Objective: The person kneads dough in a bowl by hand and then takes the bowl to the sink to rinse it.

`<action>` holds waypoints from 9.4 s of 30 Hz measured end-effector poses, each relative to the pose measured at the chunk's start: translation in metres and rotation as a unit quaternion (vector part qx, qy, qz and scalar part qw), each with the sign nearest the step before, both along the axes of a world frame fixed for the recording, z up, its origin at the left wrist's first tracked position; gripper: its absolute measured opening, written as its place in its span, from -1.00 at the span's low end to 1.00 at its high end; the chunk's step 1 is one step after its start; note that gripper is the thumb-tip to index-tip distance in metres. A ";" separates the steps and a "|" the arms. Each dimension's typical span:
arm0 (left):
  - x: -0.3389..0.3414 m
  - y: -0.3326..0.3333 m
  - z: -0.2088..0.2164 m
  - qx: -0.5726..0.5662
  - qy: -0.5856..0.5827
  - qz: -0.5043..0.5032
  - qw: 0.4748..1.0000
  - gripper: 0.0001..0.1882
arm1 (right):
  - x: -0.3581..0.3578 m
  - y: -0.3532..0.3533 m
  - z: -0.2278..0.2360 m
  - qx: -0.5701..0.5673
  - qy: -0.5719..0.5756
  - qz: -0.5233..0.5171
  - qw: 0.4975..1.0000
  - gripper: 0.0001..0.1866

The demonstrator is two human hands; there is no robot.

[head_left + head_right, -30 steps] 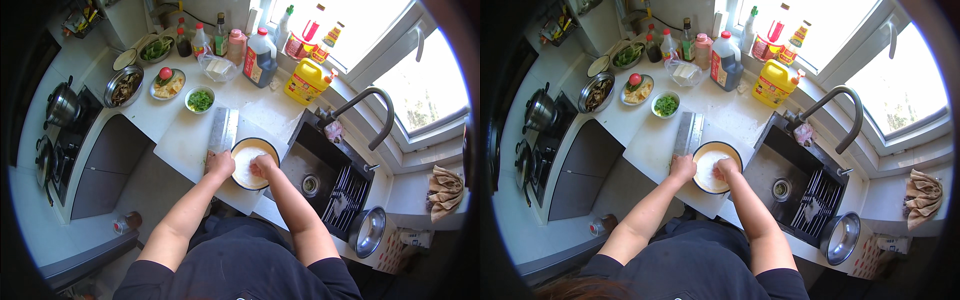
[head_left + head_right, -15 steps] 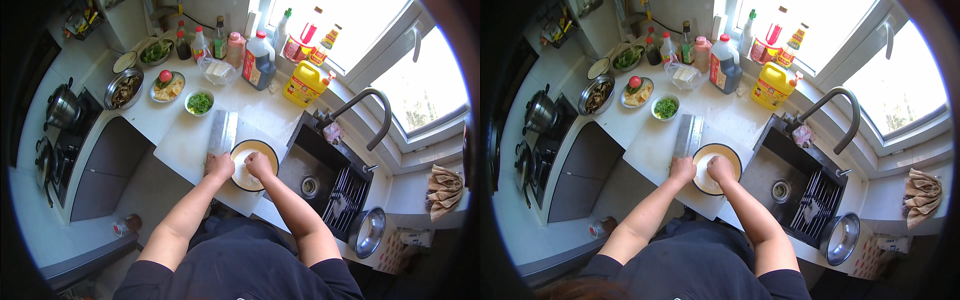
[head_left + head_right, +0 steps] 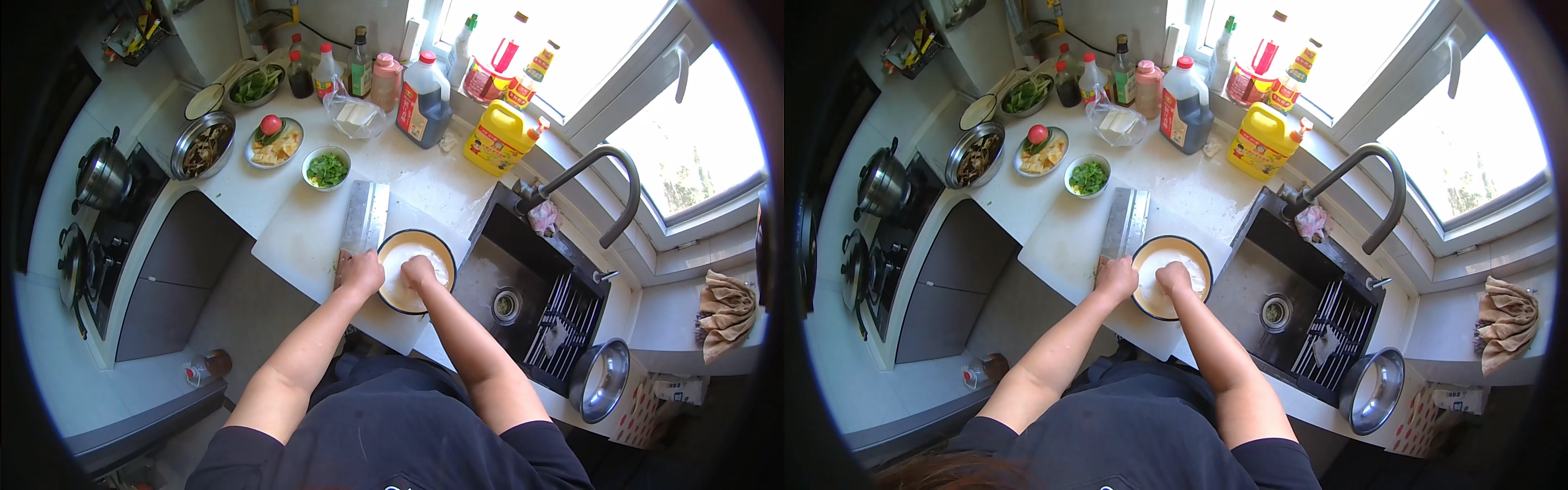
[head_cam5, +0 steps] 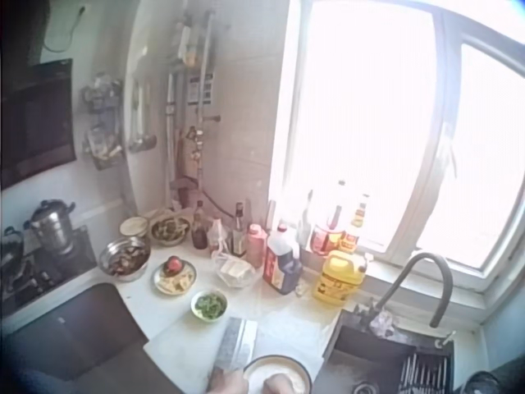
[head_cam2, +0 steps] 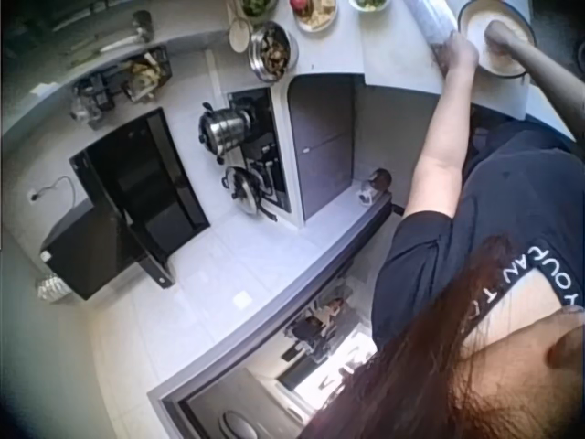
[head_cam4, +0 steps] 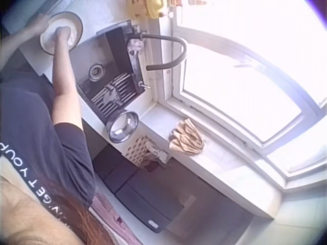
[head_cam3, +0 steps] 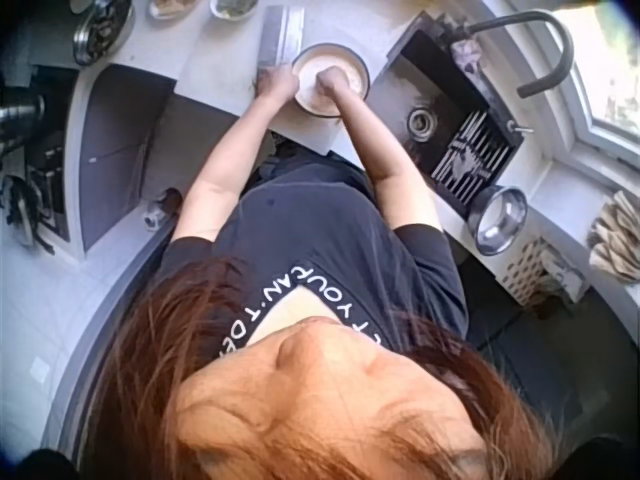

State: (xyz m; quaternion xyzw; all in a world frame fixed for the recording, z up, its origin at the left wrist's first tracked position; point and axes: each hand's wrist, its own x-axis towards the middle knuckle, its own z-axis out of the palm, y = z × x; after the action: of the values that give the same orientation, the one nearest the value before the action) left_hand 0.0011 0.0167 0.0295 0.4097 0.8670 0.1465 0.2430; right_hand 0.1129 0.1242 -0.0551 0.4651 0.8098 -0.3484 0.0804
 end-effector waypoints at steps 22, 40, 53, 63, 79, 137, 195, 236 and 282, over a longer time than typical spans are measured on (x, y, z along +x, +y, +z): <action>0.001 -0.001 0.007 0.000 -0.014 0.003 1.000 -0.71 | 0.017 0.028 0.025 0.061 -0.200 0.433 0.877 -0.83; -0.003 -0.003 -0.011 0.021 0.025 -0.015 0.999 -0.71 | 0.032 -0.013 0.100 0.109 0.058 0.063 0.990 -0.53; -0.008 -0.016 -0.004 0.048 -0.329 0.078 0.940 -0.62 | 0.030 -0.030 0.061 0.141 0.038 0.066 0.987 -0.65; -0.009 -0.022 -0.001 -0.015 -0.568 0.121 0.814 -0.70 | 0.039 -0.026 0.111 -0.040 0.170 -0.055 0.983 -0.73; 0.050 0.017 0.049 -0.011 -0.571 -0.017 0.821 -0.75 | 0.096 -0.050 0.111 0.138 0.082 -0.133 0.978 -0.30; 0.654 0.158 0.087 0.156 -0.235 -0.378 0.882 -0.44 | 0.672 -0.005 0.095 0.048 0.488 -0.543 0.682 -0.33; 0.664 0.143 0.078 0.173 -0.373 -0.289 0.865 -0.38 | 0.694 0.030 0.136 -0.118 0.659 -0.469 0.575 -0.31; 0.633 0.110 0.085 -0.031 -0.575 -0.125 0.808 -0.76 | 0.701 0.014 0.146 0.207 0.166 -0.345 0.900 -0.78; 0.620 0.099 0.082 0.005 -0.588 -0.103 0.802 -0.75 | 0.677 0.002 0.167 0.246 0.207 -0.289 0.902 -0.73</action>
State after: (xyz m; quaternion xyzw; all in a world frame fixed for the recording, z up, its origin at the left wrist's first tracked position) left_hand 0.6215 0.1162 0.1114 0.3334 0.5093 0.3381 0.7177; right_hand 0.7897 0.1257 0.1123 0.6012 0.6979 -0.2346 -0.3106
